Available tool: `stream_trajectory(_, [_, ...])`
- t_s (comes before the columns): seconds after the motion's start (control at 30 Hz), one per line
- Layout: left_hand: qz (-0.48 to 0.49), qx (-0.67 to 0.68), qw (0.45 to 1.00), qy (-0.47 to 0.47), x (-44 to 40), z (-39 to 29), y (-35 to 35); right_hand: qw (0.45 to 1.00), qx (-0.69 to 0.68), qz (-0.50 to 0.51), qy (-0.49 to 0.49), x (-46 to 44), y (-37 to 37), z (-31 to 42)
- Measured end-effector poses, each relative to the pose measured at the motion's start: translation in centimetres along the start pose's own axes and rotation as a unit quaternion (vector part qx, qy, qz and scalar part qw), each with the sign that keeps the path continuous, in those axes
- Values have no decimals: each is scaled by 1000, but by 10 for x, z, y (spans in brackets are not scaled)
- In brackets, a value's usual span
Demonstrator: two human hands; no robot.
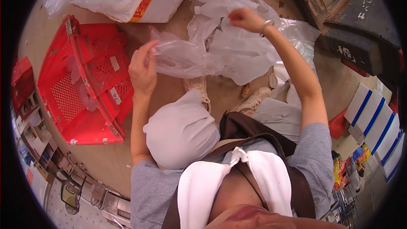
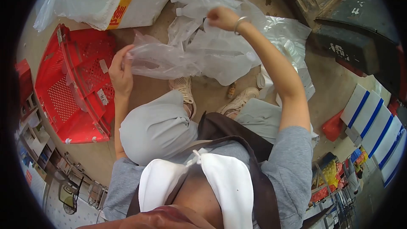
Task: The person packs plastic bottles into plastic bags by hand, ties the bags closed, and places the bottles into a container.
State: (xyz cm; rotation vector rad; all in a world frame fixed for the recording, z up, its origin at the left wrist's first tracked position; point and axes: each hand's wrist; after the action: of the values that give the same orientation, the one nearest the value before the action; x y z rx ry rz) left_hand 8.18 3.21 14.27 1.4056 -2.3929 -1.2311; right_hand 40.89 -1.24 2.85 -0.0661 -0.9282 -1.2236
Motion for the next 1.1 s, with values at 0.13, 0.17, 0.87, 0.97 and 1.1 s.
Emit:
stream_trajectory(0.13, [113, -147, 976, -110, -2, -14, -1, 906, 392, -122, -106, -16, -51, -14])
stream_trajectory(0.17, [139, -174, 966, -133, 0, -14, 0, 906, 391, -105, -123, -16, -52, -10])
stream_trajectory(0.87, [115, 516, 833, 161, -22, 1, 27, 964, -101, -209, 126, 98, 33, 40])
stream_trajectory(0.97, [64, 517, 841, 148, -28, -5, 11, 967, -146, -141, 157, 84, 21, 56])
stream_trajectory(1.1, [83, 486, 852, 179, -25, -20, -19, 959, -184, -10, 214, 50, -39, 93])
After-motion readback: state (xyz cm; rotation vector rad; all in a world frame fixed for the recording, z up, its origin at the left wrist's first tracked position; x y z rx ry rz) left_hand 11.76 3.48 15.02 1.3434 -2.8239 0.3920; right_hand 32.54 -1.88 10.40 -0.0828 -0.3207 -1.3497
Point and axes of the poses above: each hand's wrist, its own x-axis away from the middle knuckle, its own y-axis out of the back of the hand, z = x × y, and after that the axes turned 11 degrees about -y, right-handed
